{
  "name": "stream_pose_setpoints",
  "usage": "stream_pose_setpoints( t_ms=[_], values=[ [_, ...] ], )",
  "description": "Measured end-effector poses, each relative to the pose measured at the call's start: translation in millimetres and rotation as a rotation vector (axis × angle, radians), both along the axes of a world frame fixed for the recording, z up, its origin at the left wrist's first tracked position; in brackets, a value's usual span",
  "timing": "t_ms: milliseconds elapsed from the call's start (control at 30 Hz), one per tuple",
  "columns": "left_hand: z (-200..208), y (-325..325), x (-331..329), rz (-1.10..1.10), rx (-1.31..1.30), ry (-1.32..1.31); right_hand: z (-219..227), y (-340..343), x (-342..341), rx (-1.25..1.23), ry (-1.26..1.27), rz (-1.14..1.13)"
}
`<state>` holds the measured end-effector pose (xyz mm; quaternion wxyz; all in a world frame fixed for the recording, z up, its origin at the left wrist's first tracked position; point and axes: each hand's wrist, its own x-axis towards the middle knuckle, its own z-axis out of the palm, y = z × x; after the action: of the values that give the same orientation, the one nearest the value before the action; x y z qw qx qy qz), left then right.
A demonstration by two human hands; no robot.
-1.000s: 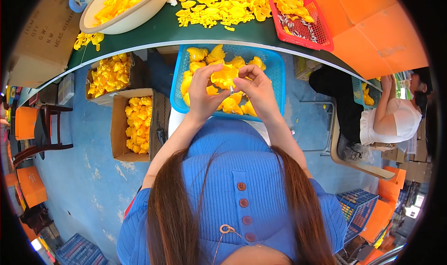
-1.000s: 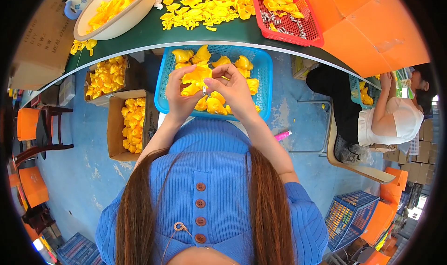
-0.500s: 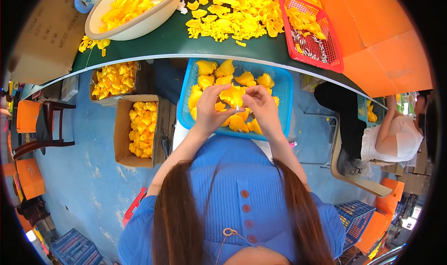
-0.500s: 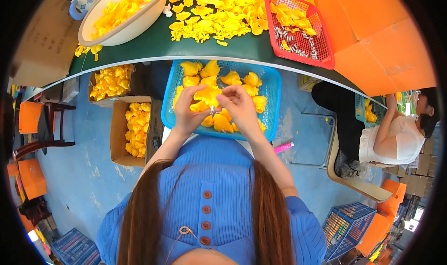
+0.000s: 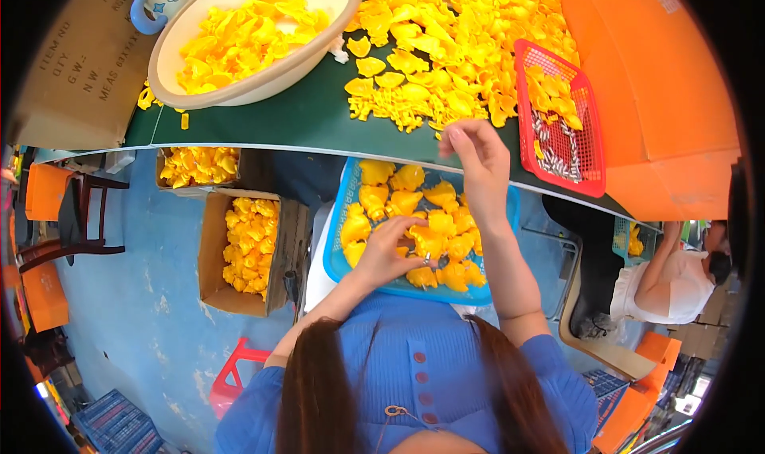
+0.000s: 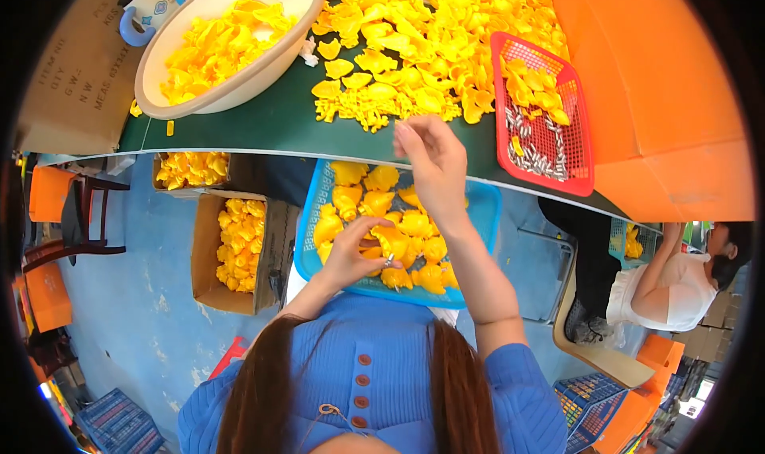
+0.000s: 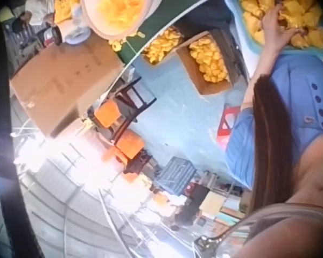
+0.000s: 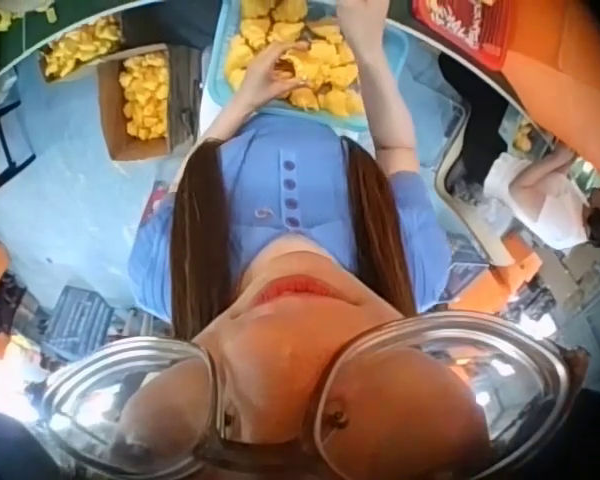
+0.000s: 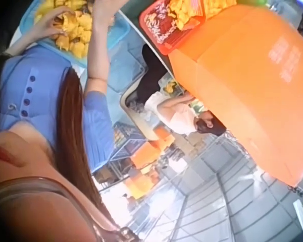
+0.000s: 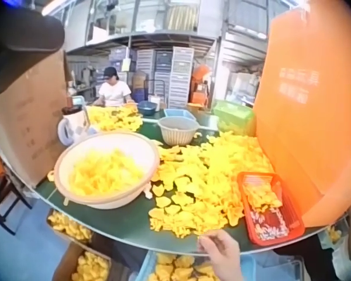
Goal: Assembling or inspecting small yellow plastic toy ducks at a factory workbench.
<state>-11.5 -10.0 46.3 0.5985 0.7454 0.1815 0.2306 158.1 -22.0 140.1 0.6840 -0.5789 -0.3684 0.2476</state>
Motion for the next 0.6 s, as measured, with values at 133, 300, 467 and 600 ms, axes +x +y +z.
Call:
stream_pose_setpoints(
  t_ms=[133,300,467,600],
  values=[
    [-2.3,7.6,-3.7,0.006,-0.115,0.009,39.0,86.9,-7.2,0.097,-0.388,0.068],
    [-2.3,17.1,-3.7,-0.007,-0.126,-0.028,64.3,215.3,-12.8,0.032,-1.003,0.268],
    [-2.5,28.3,1.8,0.0,-0.17,-0.064,28.3,306.8,-25.5,-0.427,-1.38,0.584],
    [-2.3,38.0,-2.7,0.014,-0.179,-0.067,40.4,316.0,-29.7,-0.436,-1.386,0.746]
  ],
)
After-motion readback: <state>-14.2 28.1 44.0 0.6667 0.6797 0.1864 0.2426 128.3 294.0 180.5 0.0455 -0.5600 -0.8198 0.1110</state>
